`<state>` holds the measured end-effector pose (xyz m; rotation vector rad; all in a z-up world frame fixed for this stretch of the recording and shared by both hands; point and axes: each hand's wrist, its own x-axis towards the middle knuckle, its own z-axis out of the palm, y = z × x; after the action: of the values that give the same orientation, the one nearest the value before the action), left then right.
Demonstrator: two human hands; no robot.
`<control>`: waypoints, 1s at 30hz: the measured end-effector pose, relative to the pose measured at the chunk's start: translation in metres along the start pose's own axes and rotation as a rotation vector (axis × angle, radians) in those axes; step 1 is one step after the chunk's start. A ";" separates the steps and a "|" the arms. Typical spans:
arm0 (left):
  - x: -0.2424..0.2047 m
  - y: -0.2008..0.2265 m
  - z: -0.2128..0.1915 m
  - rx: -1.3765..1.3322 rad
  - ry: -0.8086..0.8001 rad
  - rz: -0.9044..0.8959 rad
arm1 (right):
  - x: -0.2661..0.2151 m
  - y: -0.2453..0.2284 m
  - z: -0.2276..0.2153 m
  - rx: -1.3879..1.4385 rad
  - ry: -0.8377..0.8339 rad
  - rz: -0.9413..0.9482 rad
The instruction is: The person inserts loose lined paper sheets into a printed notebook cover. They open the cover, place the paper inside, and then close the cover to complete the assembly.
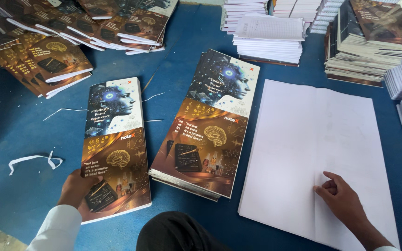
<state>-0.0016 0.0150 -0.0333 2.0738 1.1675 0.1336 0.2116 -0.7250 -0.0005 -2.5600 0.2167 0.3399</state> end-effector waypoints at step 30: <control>-0.149 0.125 0.086 0.707 -0.058 0.095 | -0.005 -0.001 -0.003 0.023 0.016 -0.058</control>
<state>0.0352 -0.1863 0.0231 2.7194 1.1862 -0.3427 0.2080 -0.7248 0.0038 -2.5419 0.1514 0.2934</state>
